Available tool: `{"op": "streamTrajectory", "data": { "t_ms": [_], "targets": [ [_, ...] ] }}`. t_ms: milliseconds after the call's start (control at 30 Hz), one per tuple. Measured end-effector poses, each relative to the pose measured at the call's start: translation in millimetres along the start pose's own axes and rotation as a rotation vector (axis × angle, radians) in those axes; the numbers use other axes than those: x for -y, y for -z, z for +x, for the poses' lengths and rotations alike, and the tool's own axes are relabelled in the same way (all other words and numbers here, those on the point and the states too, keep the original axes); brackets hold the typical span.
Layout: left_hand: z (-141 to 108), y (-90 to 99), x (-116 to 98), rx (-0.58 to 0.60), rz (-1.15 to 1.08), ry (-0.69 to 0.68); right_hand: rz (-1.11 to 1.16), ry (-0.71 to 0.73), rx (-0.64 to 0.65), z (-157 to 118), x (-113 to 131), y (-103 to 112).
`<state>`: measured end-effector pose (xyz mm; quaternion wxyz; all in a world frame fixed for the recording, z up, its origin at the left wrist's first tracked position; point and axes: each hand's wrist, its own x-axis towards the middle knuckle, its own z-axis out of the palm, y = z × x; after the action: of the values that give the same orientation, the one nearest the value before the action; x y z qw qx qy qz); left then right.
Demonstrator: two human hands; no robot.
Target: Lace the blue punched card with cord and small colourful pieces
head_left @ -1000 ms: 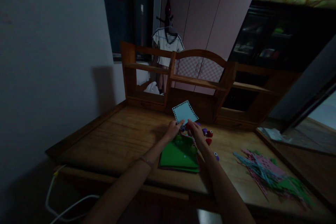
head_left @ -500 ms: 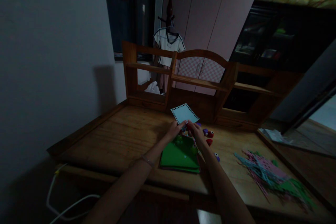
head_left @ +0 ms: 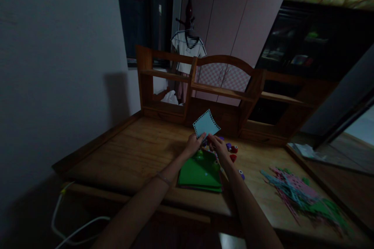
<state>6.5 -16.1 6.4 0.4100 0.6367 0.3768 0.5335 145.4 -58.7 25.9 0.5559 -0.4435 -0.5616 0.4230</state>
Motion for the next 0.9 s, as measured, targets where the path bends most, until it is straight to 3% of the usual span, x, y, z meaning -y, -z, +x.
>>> {"op": "streamTrajectory", "data": {
  "t_ms": [367,900],
  "targets": [
    [-5.4,1.8,-12.6,-0.057,0.08,-0.082,0.131,-0.046,-0.016,-1.8,3.5,-8.9],
    [-6.7,2.9,-17.9,-0.087,0.04,-0.061,0.191,-0.038,-0.038,-0.5,2.4,-9.3]
  ]
}}
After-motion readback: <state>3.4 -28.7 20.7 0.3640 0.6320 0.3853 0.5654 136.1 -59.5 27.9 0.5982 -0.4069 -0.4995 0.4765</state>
